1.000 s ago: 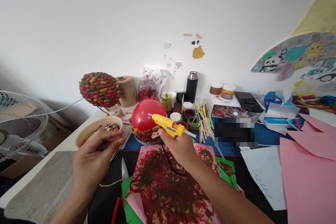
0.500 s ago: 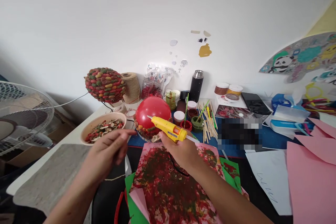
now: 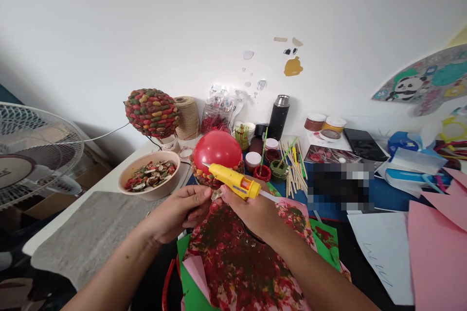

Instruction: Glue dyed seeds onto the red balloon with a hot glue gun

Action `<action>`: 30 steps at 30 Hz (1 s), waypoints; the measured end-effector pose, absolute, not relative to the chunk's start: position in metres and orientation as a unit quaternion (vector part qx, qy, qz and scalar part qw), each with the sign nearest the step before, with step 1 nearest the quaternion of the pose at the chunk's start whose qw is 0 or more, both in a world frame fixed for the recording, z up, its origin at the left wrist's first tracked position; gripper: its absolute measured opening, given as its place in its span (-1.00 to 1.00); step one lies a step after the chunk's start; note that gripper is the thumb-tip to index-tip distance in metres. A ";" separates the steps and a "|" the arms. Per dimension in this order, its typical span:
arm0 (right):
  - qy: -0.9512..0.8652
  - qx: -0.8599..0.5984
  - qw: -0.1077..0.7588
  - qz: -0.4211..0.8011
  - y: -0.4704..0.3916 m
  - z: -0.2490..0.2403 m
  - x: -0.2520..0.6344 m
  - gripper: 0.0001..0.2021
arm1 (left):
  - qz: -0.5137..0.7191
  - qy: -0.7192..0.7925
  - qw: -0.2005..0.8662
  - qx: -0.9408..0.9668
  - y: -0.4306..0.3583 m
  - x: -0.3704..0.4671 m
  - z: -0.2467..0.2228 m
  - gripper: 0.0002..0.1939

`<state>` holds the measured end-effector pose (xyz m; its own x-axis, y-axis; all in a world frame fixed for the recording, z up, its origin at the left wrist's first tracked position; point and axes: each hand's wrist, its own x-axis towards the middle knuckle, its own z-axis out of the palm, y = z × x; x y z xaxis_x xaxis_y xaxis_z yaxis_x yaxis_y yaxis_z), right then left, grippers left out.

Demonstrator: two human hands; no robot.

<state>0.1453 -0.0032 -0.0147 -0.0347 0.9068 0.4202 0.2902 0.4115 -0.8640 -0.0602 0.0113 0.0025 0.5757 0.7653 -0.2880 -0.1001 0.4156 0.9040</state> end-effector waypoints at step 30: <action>-0.602 -0.527 0.489 0.347 -0.003 -0.014 0.151 -0.57 | 0.202 0.346 -0.318 0.859 0.035 -0.096 0.027 -0.74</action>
<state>0.1510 -0.0028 -0.0141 0.0338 0.9745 0.2217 0.2956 0.2021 -0.9337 -0.0963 0.0353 0.0274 0.6792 0.4658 0.5672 0.7228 -0.5588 -0.4065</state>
